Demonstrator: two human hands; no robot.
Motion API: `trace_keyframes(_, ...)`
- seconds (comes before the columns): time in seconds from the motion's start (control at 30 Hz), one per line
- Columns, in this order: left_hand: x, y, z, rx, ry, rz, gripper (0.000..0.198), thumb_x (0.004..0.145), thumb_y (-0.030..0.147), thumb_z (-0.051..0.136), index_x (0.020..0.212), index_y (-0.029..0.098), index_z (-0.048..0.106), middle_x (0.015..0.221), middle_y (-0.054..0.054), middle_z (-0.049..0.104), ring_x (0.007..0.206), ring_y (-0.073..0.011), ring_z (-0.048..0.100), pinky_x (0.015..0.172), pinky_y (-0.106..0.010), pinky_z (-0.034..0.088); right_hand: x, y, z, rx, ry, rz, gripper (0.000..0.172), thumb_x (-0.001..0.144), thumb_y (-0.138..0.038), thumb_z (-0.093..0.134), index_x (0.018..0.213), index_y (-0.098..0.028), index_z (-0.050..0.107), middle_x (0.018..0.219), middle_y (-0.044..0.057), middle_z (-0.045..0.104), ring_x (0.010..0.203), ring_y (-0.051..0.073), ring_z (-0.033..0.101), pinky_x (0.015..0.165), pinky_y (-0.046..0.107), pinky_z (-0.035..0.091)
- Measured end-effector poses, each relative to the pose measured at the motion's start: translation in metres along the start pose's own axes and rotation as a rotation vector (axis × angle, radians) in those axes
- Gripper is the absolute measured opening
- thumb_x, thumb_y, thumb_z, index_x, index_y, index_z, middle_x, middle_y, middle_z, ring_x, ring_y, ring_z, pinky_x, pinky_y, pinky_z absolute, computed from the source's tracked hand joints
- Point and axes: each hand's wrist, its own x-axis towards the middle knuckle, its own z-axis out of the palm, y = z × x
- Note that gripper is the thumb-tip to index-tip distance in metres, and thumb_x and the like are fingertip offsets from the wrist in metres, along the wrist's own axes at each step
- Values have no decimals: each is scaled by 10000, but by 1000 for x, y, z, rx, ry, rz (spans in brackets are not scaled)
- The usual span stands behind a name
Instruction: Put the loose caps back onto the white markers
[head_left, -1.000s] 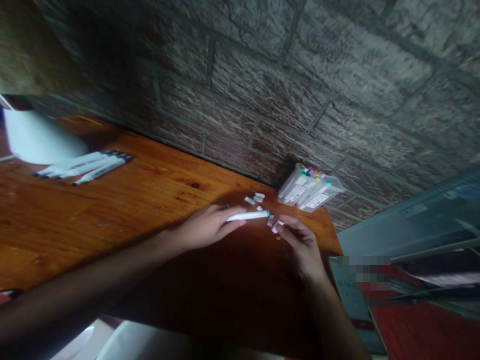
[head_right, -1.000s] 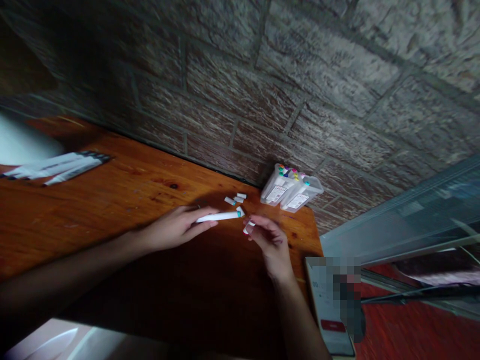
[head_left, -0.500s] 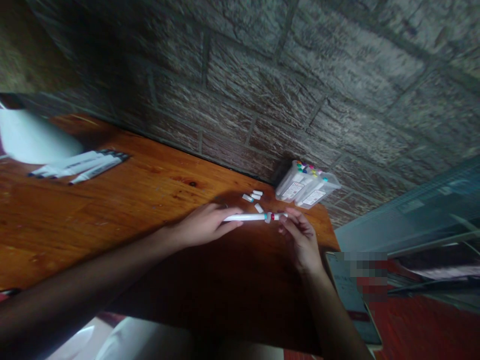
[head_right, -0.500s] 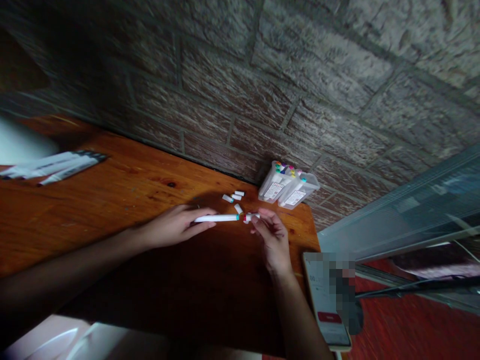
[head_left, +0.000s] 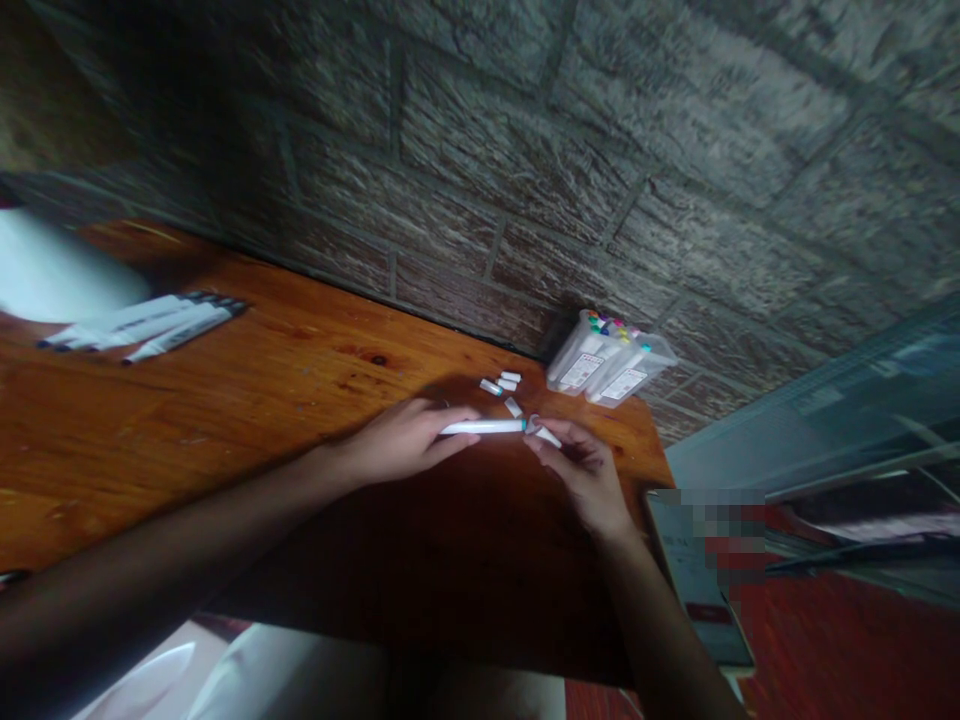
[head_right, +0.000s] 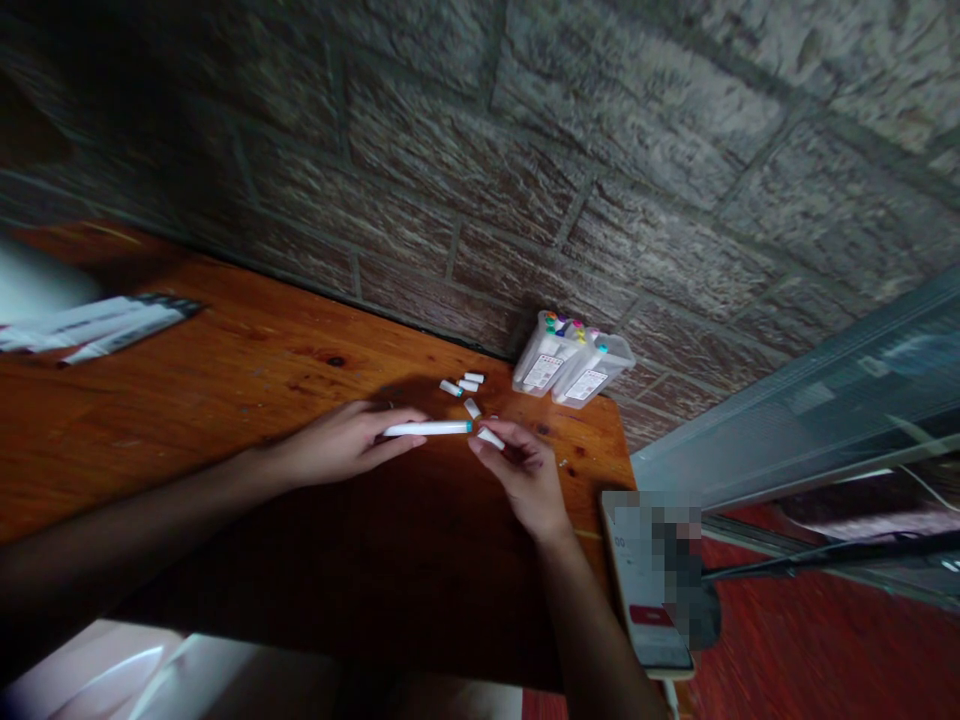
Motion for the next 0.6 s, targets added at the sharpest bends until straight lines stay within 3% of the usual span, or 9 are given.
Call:
trace_keyframes(0.2, 0, 1, 0, -1, -13, 10, 348, 1021, 439, 414, 1205, 255, 646, 1095, -28, 736, 962, -193, 693, 891, -271, 483, 0, -1, 2, -44, 11, 7, 272, 705, -389, 836, 935, -250, 797, 823, 1, 743, 642, 133, 574, 538, 255, 464)
trace_keyframes(0.6, 1, 2, 1, -13, -38, 16, 333, 1008, 421, 450, 1192, 251, 669, 1087, -35, 750, 955, -215, 702, 885, -301, 490, -1, 2, 0, -59, -135, -2, 268, 803, -412, 766, 1018, -252, 773, 858, 23, 783, 730, 160, 673, 539, 239, 504)
